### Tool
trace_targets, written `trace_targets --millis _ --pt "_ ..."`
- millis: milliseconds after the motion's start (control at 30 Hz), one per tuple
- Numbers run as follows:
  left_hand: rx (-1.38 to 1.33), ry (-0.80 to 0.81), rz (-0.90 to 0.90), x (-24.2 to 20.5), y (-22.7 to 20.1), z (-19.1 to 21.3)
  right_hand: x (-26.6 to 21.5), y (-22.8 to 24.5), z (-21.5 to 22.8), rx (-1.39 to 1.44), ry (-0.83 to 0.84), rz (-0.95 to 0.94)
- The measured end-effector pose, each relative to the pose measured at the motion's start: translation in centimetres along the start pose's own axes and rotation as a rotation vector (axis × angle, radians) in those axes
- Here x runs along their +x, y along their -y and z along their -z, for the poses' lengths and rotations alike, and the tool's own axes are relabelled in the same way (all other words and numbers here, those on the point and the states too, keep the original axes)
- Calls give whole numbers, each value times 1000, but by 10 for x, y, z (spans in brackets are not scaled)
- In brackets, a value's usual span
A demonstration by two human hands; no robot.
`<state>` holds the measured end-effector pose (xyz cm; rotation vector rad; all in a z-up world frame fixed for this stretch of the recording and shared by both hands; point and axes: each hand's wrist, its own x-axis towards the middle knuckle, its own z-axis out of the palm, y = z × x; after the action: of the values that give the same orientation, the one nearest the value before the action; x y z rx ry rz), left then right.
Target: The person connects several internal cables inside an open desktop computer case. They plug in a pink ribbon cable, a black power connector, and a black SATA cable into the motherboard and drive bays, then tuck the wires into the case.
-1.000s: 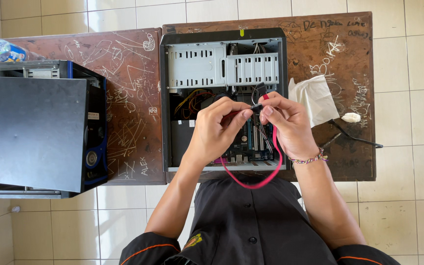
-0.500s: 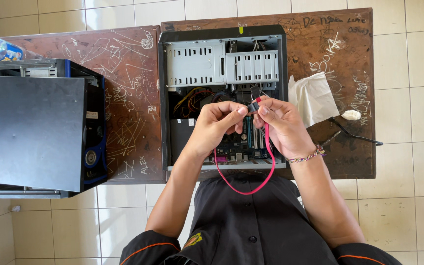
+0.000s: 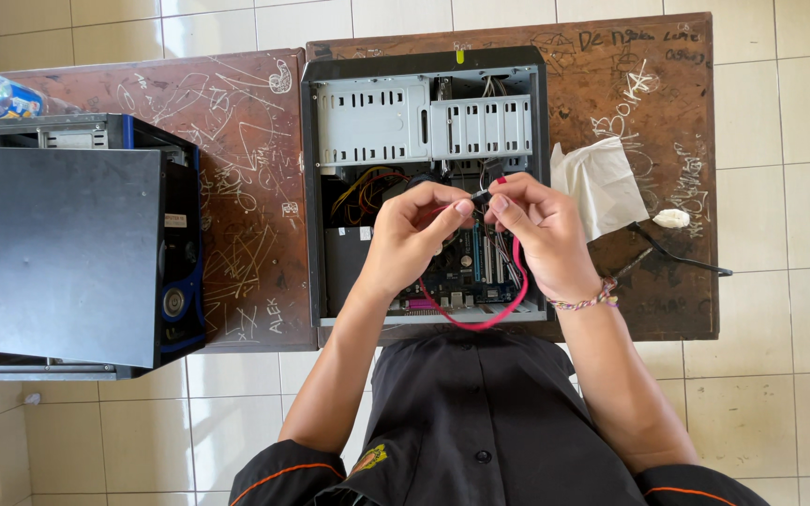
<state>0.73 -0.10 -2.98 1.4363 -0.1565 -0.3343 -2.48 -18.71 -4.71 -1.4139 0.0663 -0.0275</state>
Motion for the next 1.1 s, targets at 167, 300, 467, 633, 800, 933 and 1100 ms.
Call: trace_targets --millis 167,300,467,633,800,933,1100 --pt "270 2 -260 -1 -15 6 -1 28 -2 -390 8 253" --pt "302 31 -319 -2 -16 10 -5 41 -6 -464 32 331" --pt "330 95 -356 -3 -22 12 -8 43 -14 -527 22 462" --pt "369 118 -358 -3 -17 11 -6 33 -12 -495 13 538" --pt "402 103 -420 -2 -4 14 -6 33 -15 -381 32 478" --pt "485 80 -472 -2 -8 15 -7 36 -15 -276 -26 453" --pt "498 0 -499 -3 -9 15 -2 54 -9 -630 57 496"
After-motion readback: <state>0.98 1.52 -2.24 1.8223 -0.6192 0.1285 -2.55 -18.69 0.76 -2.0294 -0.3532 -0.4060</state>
